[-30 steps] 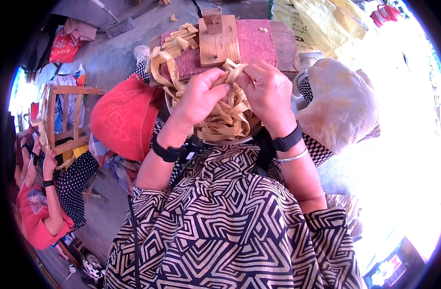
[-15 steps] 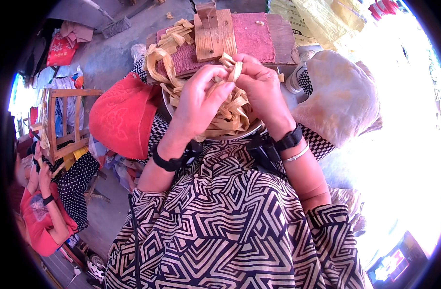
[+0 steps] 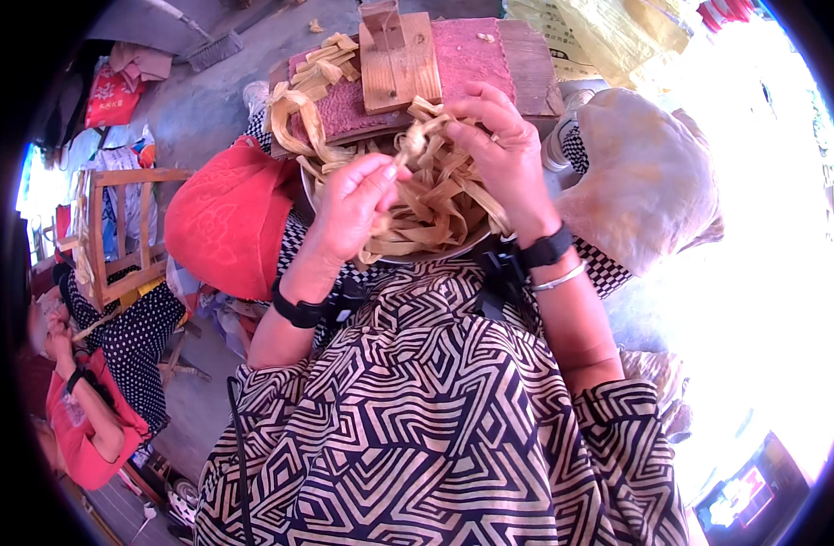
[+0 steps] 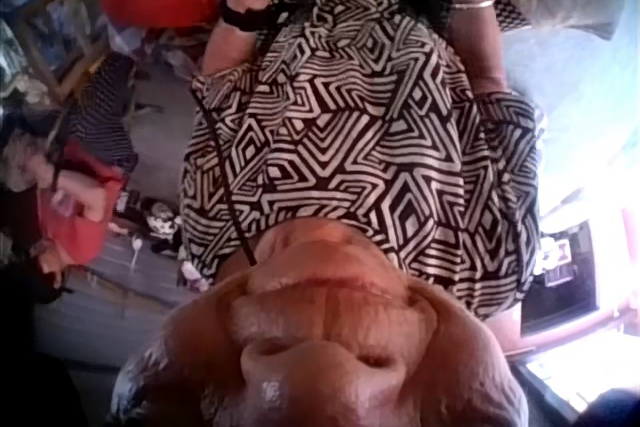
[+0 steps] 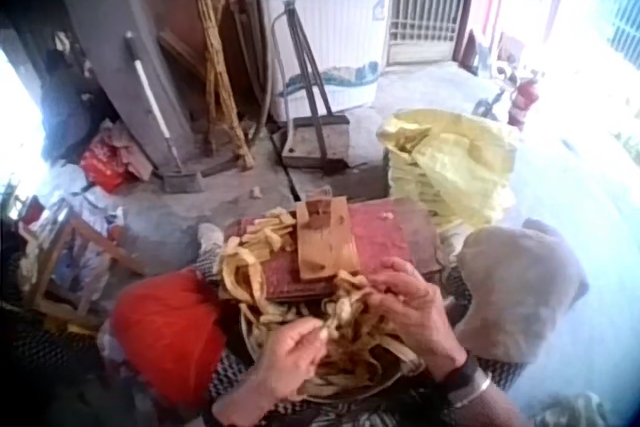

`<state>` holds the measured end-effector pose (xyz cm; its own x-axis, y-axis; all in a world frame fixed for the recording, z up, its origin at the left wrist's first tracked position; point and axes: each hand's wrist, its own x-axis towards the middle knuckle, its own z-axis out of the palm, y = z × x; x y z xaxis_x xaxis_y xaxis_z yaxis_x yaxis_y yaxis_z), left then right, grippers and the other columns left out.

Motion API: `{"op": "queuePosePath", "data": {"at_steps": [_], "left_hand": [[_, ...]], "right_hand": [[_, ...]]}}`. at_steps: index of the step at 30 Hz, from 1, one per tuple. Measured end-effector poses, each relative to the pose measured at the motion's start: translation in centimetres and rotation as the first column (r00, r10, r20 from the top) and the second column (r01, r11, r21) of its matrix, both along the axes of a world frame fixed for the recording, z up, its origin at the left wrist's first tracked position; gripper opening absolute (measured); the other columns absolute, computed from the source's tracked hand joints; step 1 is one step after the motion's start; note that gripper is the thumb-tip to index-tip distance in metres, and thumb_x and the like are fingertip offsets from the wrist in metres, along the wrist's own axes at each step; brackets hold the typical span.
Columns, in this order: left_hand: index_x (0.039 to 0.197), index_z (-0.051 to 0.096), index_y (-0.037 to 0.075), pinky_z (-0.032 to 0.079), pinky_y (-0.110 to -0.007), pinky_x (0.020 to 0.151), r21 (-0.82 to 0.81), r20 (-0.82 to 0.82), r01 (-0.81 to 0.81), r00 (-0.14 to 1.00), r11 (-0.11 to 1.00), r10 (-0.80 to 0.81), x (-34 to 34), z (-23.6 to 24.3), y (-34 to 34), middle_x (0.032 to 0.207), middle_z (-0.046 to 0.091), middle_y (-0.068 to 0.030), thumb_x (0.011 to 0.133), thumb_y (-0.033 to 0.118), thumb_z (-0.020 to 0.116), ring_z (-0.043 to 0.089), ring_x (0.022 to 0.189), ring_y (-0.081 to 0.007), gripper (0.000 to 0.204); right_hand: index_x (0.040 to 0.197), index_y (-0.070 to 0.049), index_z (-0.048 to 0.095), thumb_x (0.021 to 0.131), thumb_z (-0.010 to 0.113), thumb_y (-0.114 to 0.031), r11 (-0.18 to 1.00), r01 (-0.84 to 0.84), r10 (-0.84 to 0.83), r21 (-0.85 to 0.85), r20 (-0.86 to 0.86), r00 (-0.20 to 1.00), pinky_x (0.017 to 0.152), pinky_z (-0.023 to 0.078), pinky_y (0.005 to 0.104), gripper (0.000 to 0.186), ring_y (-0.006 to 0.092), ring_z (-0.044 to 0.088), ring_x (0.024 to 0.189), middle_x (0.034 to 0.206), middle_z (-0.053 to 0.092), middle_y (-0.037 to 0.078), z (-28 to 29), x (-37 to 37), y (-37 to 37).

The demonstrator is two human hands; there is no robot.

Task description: The person weaves strips of natural fiber by hand, wrapping them around a central core to form small rings and then joining them together on a wooden form.

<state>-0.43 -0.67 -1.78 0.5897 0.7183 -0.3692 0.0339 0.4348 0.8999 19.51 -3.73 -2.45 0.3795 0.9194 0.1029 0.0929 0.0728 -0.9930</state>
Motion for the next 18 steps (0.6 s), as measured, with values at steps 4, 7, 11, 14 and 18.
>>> {"op": "queuePosePath", "data": {"at_steps": [4,7,11,14,18], "left_hand": [[0.093,0.06,0.001,0.036,-0.024,0.05,0.605,-0.304,0.093,0.945,0.79,0.122,-0.4,1.1,0.9,0.062,0.051,-0.0018,0.093,0.013,0.054,0.042,0.052,-0.0099,0.014],[0.094,0.06,0.002,0.044,-0.032,0.056,0.76,-0.39,0.19,0.898,0.622,0.203,0.2,2.6,1.2,0.068,0.057,-0.0127,0.09,0.012,0.056,0.056,0.057,-0.0224,0.012],[0.093,0.06,0.003,0.046,-0.037,0.056,0.815,-0.423,0.29,0.889,0.502,0.174,0.9,3.9,1.9,0.072,0.059,-0.0164,0.088,0.013,0.057,0.06,0.066,-0.0345,0.011],[0.091,0.059,0.003,0.045,-0.035,0.057,0.793,-0.434,0.32,0.894,0.518,0.113,0.8,4.1,2.4,0.07,0.058,-0.0154,0.089,0.013,0.056,0.058,0.063,-0.0328,0.012],[0.088,0.057,0.0,0.044,-0.032,0.059,0.711,-0.382,0.324,0.923,0.624,-0.044,-0.3,3.7,2.6,0.069,0.054,-0.0134,0.091,0.012,0.054,0.053,0.061,-0.0263,0.013]], "right_hand": [[0.123,-0.01,0.056,0.07,0.075,-0.01,0.991,-0.123,0.133,-0.051,0.403,0.905,0.095,0.04,0.0368,0.057,0.0226,0.049,0.116,0.129,0.051,0.01,2.5,1.9,0.3],[0.123,-0.01,0.055,0.069,0.073,-0.009,0.96,-0.28,0.199,0.012,0.674,0.712,0.09,0.043,0.0383,0.057,0.0295,0.054,0.108,0.119,0.056,0.015,4.5,1.1,1.4],[0.119,-0.008,0.057,0.07,0.071,-0.01,0.868,-0.448,0.485,-0.216,0.569,0.664,0.073,0.05,0.0357,0.051,0.0309,0.063,0.082,0.088,0.064,0.017,6.0,0.2,1.6],[0.117,-0.008,0.058,0.074,0.067,-0.008,0.833,-0.458,0.554,-0.312,0.443,0.705,0.064,0.05,0.0343,0.044,0.029,0.063,0.067,0.076,0.064,0.015,6.6,1.5,1.0],[0.112,-0.005,0.06,0.076,0.064,-0.007,0.763,-0.445,0.629,-0.469,0.377,0.68,0.063,0.05,0.0328,0.036,0.0283,0.063,0.067,0.078,0.065,0.015,8.1,1.0,0.9]]}}
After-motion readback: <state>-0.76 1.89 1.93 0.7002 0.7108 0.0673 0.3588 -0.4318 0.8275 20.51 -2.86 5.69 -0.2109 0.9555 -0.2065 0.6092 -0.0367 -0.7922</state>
